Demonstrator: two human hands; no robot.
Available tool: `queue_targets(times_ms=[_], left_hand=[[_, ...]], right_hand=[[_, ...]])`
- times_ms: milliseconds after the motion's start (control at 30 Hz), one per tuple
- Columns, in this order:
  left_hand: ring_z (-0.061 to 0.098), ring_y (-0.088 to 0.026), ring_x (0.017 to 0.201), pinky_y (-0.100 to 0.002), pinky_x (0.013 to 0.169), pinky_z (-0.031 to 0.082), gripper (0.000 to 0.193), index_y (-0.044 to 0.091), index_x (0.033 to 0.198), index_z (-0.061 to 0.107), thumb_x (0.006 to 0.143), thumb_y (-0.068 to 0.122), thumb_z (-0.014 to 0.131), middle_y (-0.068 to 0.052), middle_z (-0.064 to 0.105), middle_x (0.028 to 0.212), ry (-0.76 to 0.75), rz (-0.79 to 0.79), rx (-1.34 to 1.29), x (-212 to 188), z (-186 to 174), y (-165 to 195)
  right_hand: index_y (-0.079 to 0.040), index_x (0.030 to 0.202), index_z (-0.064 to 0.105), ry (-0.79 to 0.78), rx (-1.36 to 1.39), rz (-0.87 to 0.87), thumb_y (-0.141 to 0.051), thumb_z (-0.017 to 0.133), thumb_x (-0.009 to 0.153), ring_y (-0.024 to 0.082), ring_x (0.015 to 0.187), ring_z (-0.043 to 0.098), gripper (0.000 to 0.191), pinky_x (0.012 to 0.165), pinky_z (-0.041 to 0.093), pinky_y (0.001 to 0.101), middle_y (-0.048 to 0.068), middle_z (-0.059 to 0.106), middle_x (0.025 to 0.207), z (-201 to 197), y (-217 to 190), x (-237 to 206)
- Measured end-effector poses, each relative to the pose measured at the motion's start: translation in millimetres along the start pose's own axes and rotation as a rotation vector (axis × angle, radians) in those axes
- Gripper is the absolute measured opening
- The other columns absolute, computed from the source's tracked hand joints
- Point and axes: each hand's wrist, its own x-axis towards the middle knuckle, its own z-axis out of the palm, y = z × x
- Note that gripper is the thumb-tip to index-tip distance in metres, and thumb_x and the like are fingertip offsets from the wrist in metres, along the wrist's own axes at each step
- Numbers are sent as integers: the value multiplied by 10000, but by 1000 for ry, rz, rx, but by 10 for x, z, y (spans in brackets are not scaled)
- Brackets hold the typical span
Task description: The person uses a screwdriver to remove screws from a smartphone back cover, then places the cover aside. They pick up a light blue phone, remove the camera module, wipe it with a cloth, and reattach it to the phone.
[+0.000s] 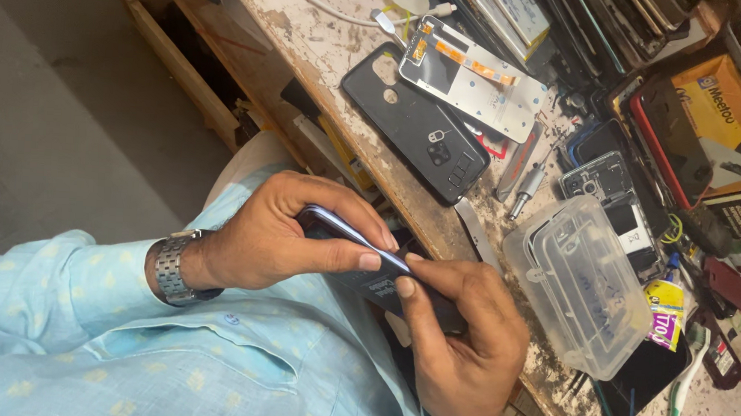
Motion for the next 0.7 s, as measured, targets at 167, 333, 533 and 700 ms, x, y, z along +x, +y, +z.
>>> queue_targets(times_ms=[167, 333, 533, 700], left_hand=[[732, -158, 1083, -296, 957, 604, 186, 39, 1091, 766, 909, 25, 796, -95, 772, 1120, -17, 5, -42, -3, 21, -76], [705, -154, 1151, -310, 1014, 586, 252, 23, 1185, 681, 944, 41, 755, -104, 738, 1206, 92, 11, -110, -69, 37, -139], [689, -164, 1181, -314, 1040, 573, 168, 16, 1194, 669, 1029, 51, 680, -116, 726, 1217, 134, 113, -128, -109, 69, -222], [685, -169, 1177, -320, 1047, 572, 145, 17, 1187, 665, 1047, 53, 672, -117, 718, 1212, 126, 158, -139, -109, 75, -250]], right_hand=[[-22, 995, 771, 1, -223, -187, -56, 849, 797, 129, 824, 703, 215, 762, 499, 274, 68, 751, 901, 8, -50, 23], [4, 1013, 767, 110, -54, -72, -6, 827, 803, 136, 805, 697, 218, 723, 518, 238, 96, 739, 905, 33, -11, 25], [-5, 997, 781, 79, 14, 25, -3, 831, 786, 110, 784, 692, 216, 682, 519, 223, 82, 728, 876, 77, 54, -12], [-1, 1000, 770, 81, 57, 26, -1, 824, 805, 104, 809, 692, 203, 701, 525, 221, 74, 716, 891, 92, 74, -30]])
